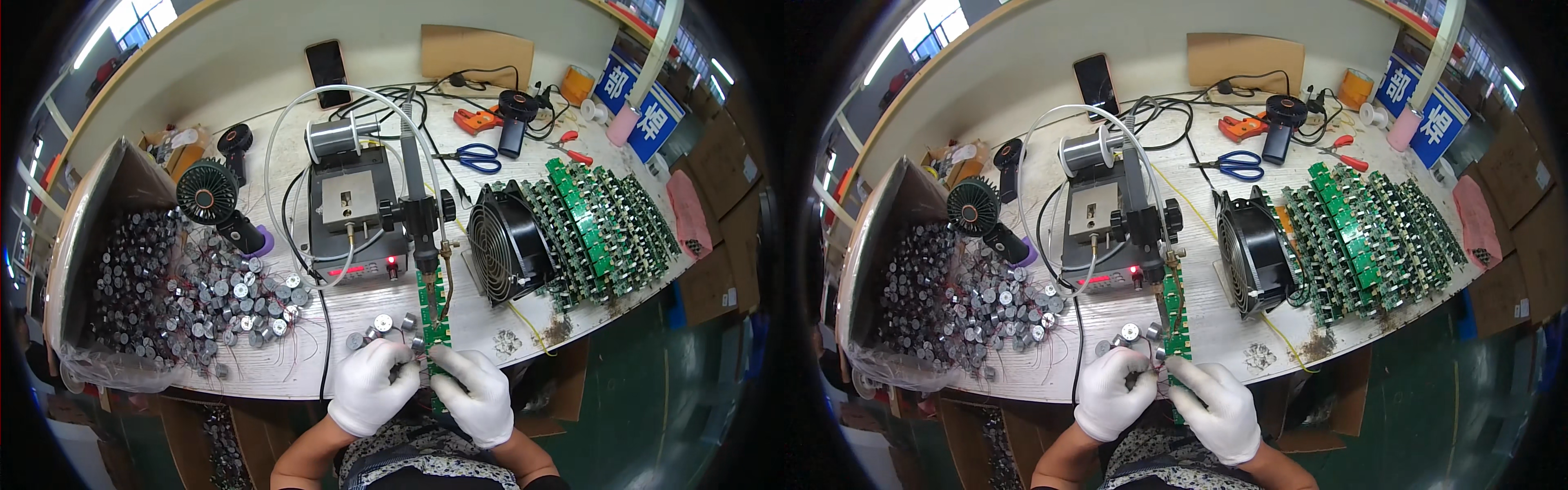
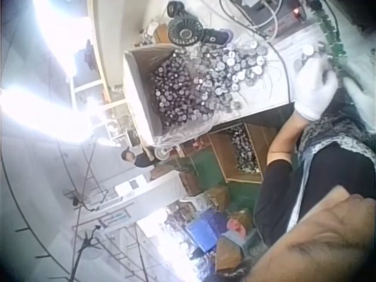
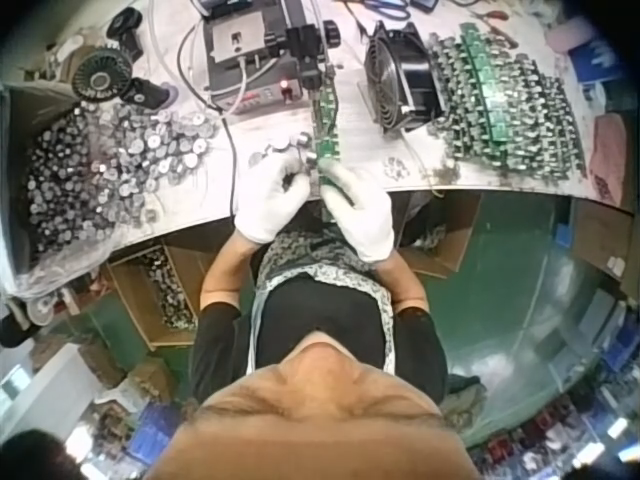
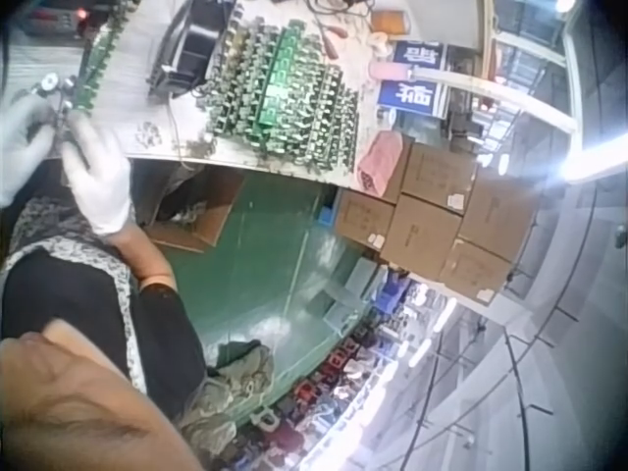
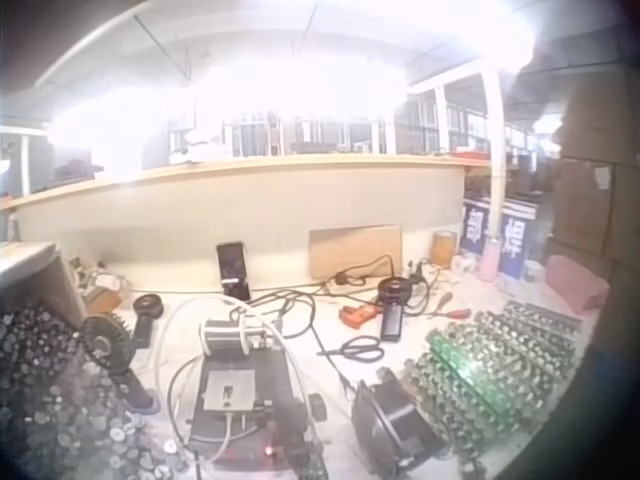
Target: The person solders electronic components onto a printed circuit board using a soldering iron and solder wire.
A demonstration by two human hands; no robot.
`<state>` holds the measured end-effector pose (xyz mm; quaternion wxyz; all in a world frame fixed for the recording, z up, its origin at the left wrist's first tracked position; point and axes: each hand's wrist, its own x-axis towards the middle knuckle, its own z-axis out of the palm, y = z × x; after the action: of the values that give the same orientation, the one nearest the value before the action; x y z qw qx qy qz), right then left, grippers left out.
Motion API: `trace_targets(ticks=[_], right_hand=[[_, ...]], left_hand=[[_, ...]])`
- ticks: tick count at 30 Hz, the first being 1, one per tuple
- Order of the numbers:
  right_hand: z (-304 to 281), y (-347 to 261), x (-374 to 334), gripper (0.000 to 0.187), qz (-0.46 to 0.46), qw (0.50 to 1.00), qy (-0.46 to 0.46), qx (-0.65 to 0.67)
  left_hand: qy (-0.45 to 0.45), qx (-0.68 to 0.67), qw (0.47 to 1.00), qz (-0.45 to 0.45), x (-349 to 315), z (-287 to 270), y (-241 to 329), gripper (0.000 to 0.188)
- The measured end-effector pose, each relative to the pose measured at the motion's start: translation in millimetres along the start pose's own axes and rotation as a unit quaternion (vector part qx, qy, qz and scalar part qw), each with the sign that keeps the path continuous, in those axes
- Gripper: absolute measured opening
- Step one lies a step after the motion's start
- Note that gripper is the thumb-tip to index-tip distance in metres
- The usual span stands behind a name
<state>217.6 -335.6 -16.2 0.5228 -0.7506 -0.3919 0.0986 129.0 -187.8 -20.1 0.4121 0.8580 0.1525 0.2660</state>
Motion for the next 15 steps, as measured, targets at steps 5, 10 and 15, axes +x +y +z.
trace_targets(ticks=[5,10,15], right_hand=[[-0.5,0.2,0.2,0.034,-0.001,1.0,-0.004,-0.009],[-1.2,-0.8,1.1,0.032,-0.008,1.0,-0.011,-0.013],[-1.8,-1.1,1.4,0.031,-0.004,1.0,-0.017,-0.005]], left_hand=[[-0.046,-0.062,0.994,-0.078,-5.1,-3.2,-3.1,0.012],[-0.084,-0.172,0.966,-0.173,-7.2,-6.4,-4.8,0.012],[-0.061,-0.254,0.937,-0.23,-6.1,-4.6,-2.6,0.013]])
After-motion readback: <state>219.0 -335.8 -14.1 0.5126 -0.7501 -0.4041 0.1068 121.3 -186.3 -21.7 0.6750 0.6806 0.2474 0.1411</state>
